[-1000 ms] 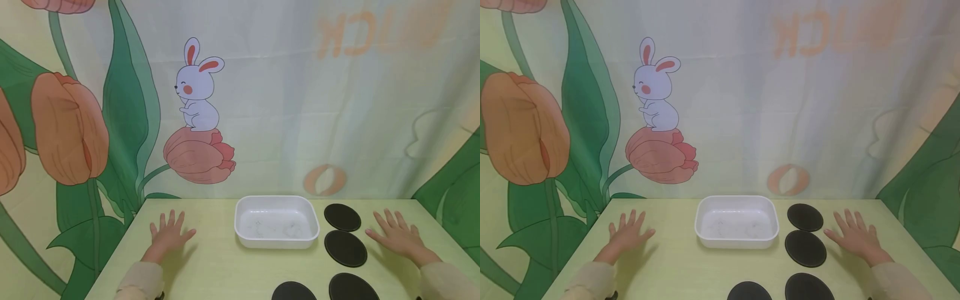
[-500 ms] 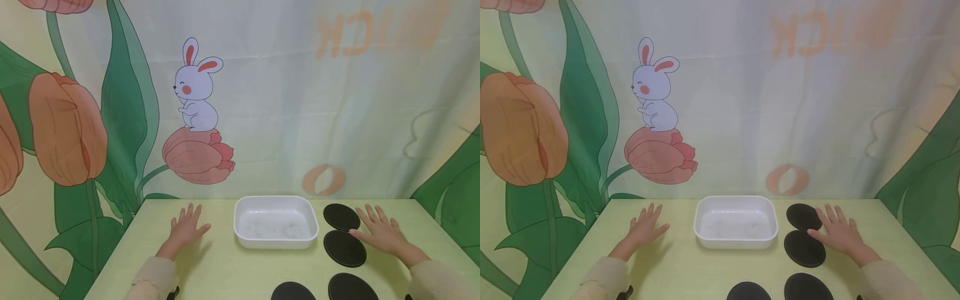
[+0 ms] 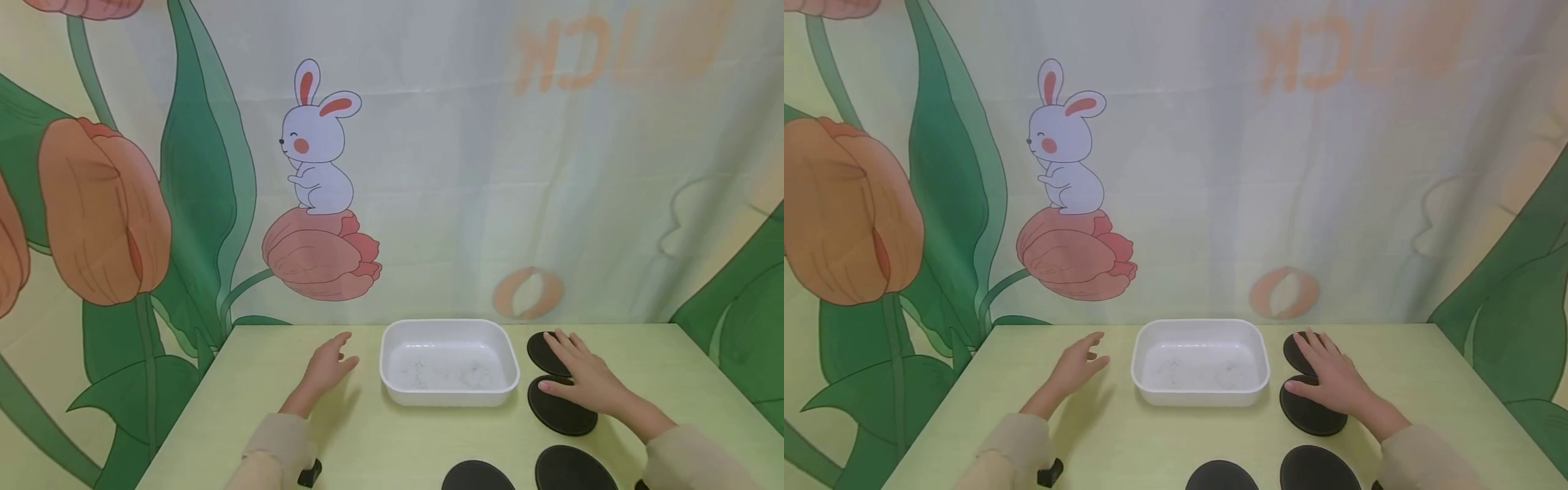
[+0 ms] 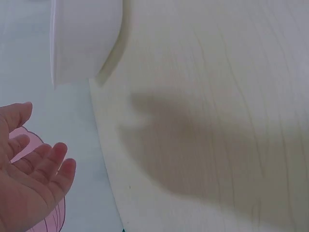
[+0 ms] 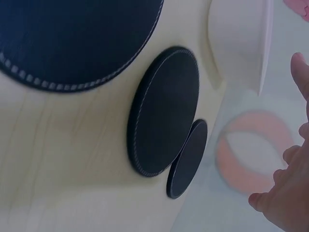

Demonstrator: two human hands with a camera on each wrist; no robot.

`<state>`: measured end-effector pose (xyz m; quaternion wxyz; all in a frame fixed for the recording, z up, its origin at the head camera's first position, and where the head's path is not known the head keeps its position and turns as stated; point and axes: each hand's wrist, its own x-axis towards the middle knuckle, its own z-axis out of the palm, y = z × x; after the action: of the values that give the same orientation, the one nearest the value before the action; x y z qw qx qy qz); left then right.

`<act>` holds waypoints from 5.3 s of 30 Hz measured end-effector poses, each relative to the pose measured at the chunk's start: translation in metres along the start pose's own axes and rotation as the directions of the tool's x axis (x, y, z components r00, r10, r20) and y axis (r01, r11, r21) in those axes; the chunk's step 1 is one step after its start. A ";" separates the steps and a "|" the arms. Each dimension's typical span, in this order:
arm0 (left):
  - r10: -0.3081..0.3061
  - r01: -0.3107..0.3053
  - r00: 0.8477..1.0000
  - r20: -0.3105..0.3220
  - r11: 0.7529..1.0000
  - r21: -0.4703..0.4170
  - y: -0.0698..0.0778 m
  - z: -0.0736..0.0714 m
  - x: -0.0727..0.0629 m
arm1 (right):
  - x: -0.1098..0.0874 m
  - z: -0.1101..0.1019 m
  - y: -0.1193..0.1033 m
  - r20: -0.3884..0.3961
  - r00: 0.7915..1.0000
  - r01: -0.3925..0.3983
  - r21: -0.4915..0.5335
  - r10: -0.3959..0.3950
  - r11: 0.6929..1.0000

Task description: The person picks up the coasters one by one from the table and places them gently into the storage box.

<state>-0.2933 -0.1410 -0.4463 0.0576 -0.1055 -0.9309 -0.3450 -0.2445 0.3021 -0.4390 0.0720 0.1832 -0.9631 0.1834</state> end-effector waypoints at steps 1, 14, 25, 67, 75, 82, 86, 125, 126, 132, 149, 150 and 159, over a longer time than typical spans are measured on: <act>-0.008 0.008 1.000 0.002 1.000 -0.028 0.001 0.002 0.001 | 0.001 0.001 -0.003 0.000 1.000 0.011 0.025 -0.011 1.000; -0.098 0.101 0.995 0.023 0.968 -0.229 0.011 0.030 0.010 | 0.007 0.008 -0.033 -0.002 1.000 0.029 0.345 -0.030 0.938; -0.191 0.194 0.980 0.047 0.900 -0.390 0.015 0.044 0.012 | 0.008 0.016 -0.046 0.128 0.988 -0.015 0.632 -0.085 0.775; -0.248 0.272 0.962 0.115 0.828 -0.490 0.020 0.054 0.014 | -0.018 0.077 -0.070 0.548 0.805 -0.360 0.757 -0.228 0.546; -0.245 0.272 0.962 0.119 0.832 -0.484 0.020 0.053 0.014 | -0.018 0.082 -0.078 0.569 0.800 -0.363 0.713 -0.193 0.600; -0.243 0.273 0.962 0.125 0.829 -0.488 0.021 0.052 0.013 | -0.016 0.085 -0.080 0.552 0.797 -0.303 0.717 -0.245 0.628; -0.242 0.273 0.962 0.126 0.829 -0.487 0.020 0.053 0.013 | -0.015 0.088 -0.083 0.532 0.811 -0.262 0.701 -0.243 0.663; -0.248 0.271 0.962 0.110 0.851 -0.450 0.023 0.053 0.014 | -0.004 0.082 -0.104 0.604 0.786 -0.243 0.496 -0.131 0.834; -0.248 0.271 0.962 0.111 0.852 -0.448 0.022 0.053 0.014 | -0.004 0.081 -0.104 0.599 0.788 -0.236 0.504 -0.140 0.831; -0.252 0.278 0.961 0.116 0.849 -0.450 0.022 0.053 0.014 | -0.005 0.074 -0.105 0.588 0.789 -0.233 0.555 -0.178 0.799; -0.249 0.273 0.962 0.115 0.836 -0.476 0.020 0.054 0.016 | 0.003 0.041 -0.102 0.634 0.698 -0.288 0.675 -0.333 0.680; -0.249 0.274 0.962 0.115 0.836 -0.475 0.020 0.054 0.016 | 0.005 0.039 -0.101 0.625 0.698 -0.286 0.690 -0.349 0.664; -0.239 0.270 0.963 0.126 0.836 -0.477 0.018 0.055 0.015 | 0.033 0.019 -0.093 0.519 0.773 -0.317 0.815 -0.365 0.486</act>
<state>-0.3057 -0.0896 -0.4738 -0.0458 -0.0025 -0.8199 -0.5707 -0.2408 0.2038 -0.4189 -0.3572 0.2582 -0.6927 0.5709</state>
